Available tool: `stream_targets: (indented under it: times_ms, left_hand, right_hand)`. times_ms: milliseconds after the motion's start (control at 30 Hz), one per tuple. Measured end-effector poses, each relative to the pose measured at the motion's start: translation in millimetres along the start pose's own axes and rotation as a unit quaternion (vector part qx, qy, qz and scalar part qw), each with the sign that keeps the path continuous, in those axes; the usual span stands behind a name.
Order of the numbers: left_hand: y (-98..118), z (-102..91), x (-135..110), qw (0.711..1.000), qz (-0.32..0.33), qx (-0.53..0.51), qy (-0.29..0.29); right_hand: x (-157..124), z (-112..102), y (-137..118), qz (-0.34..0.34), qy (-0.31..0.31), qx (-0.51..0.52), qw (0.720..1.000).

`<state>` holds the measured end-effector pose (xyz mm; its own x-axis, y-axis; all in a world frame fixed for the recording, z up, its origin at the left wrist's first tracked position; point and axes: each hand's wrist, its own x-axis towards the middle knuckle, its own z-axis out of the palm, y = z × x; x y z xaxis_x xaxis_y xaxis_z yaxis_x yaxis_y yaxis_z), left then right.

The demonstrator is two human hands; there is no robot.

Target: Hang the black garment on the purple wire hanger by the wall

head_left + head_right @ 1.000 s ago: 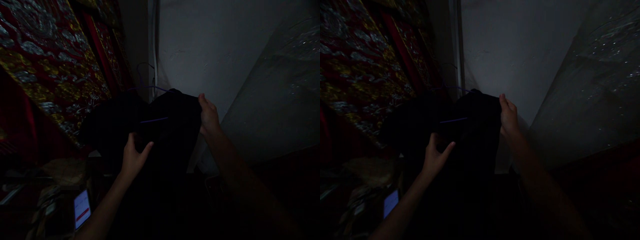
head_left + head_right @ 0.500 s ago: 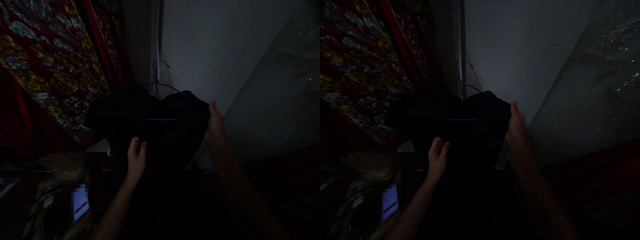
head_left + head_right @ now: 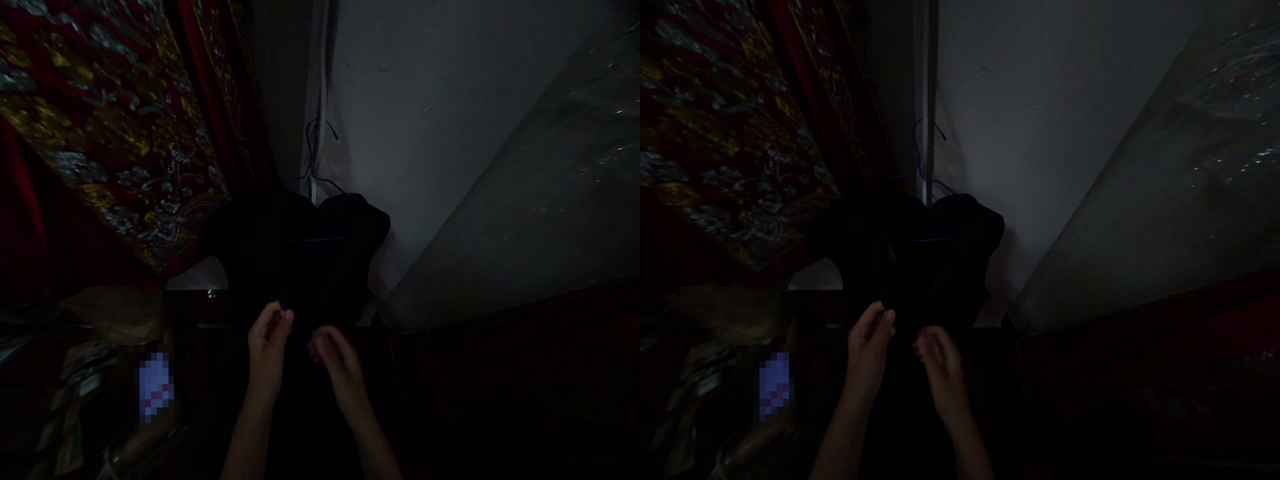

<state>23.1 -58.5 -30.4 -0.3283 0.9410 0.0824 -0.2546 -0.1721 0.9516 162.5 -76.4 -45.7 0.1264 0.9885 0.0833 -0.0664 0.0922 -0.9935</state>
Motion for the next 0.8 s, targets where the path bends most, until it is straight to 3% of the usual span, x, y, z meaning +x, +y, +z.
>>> stream_targets:
  times_ms: [67, 267, 433, 600, 800]
  left_hand:
    - [1.5, -0.2, -3.2, 1.000, 0.003, 0.001, -0.012]
    - [11.2, -5.7, -3.9, 0.999, 0.015, 0.036, 0.007]
    - [5.2, -14.4, -3.1, 0.999, 0.014, 0.020, -0.042]
    - [-13.6, -30.5, -6.2, 0.974, 0.018, 0.163, -0.154]
    - [-22.2, -12.8, -16.2, 0.963, 0.100, 0.230, -0.094]
  right_hand:
    - [-5.8, 14.4, -2.3, 0.006, -0.098, -0.017, 0.995]
    - [6.8, 16.3, -22.2, -0.037, -0.173, -0.090, 0.980]
    - [1.9, 14.1, -18.4, 0.022, -0.153, -0.018, 0.988]
    - [4.2, 13.7, -13.7, 0.054, -0.125, 0.011, 0.991]
    - [7.6, 19.8, -21.8, 0.116, -0.137, 0.044, 0.983]
